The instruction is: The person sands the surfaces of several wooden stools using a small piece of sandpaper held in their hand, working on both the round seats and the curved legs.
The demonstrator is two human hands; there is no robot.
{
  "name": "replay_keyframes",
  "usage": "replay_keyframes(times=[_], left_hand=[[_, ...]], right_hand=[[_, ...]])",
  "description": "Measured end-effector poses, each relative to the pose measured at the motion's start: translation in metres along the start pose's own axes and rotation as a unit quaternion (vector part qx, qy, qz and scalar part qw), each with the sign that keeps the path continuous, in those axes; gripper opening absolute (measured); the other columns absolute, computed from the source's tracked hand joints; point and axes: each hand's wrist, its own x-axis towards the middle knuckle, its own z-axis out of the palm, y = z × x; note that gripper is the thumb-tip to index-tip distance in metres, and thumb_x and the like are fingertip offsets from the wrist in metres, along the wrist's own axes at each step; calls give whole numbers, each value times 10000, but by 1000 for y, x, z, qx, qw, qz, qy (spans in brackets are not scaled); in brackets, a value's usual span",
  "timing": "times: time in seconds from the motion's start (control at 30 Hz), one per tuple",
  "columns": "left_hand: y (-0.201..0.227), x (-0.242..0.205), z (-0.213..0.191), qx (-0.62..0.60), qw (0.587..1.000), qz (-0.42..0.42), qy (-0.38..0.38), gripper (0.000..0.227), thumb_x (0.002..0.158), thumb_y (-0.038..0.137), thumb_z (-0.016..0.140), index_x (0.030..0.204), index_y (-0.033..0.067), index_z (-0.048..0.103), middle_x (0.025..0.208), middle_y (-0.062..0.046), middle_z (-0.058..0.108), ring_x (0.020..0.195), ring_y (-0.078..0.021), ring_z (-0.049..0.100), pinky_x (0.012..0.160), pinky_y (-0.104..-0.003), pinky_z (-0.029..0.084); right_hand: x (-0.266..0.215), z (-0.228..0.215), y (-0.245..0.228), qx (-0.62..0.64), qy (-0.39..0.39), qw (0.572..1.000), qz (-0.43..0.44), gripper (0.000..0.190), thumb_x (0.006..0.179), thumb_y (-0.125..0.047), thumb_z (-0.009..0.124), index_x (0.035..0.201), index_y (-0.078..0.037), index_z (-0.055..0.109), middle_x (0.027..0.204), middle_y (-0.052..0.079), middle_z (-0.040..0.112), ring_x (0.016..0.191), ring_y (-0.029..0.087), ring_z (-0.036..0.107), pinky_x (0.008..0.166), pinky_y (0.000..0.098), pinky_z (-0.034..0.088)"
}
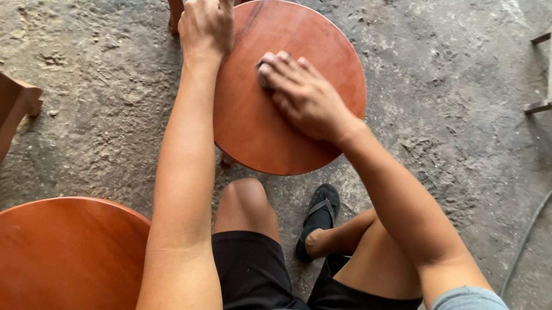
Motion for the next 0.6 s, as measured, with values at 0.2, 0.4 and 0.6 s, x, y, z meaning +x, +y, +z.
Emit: replay_keyframes(times=[0.2, 0.4, 0.6], left_hand=[[2, -4, -3, -18, 999, 29, 19, 1043, 879, 885, 105, 866, 89, 778, 846, -282, 716, 912, -515, 681, 822, -596, 534], [7, -13, -17, -85, 996, 22, 14, 1046, 840, 914, 104, 1043, 115, 747, 878, -255, 743, 949, -500, 685, 829, -584, 534], [13, -6, -16, -84, 995, 41, -35, 1049, 805, 957, 120, 981, 152, 769, 956, -208, 753, 1010, -445, 693, 859, -530, 531]], right_hand=[[42, 5, 27, -12, 69, 996, 61, 462, 1082, -152, 549, 1529, -49, 501, 1605, 202, 452, 1510, 380, 373, 1225, 545, 270], [52, 30, 0, 32, -8, 998, -61, 466, 1067, -181, 560, 1512, -55, 503, 1595, 166, 468, 1526, 337, 390, 1265, 503, 266], [90, 16, 38, 8, 34, 999, 25, 468, 1108, -195, 511, 1555, -62, 478, 1636, 155, 426, 1531, 340, 343, 1244, 512, 243]])
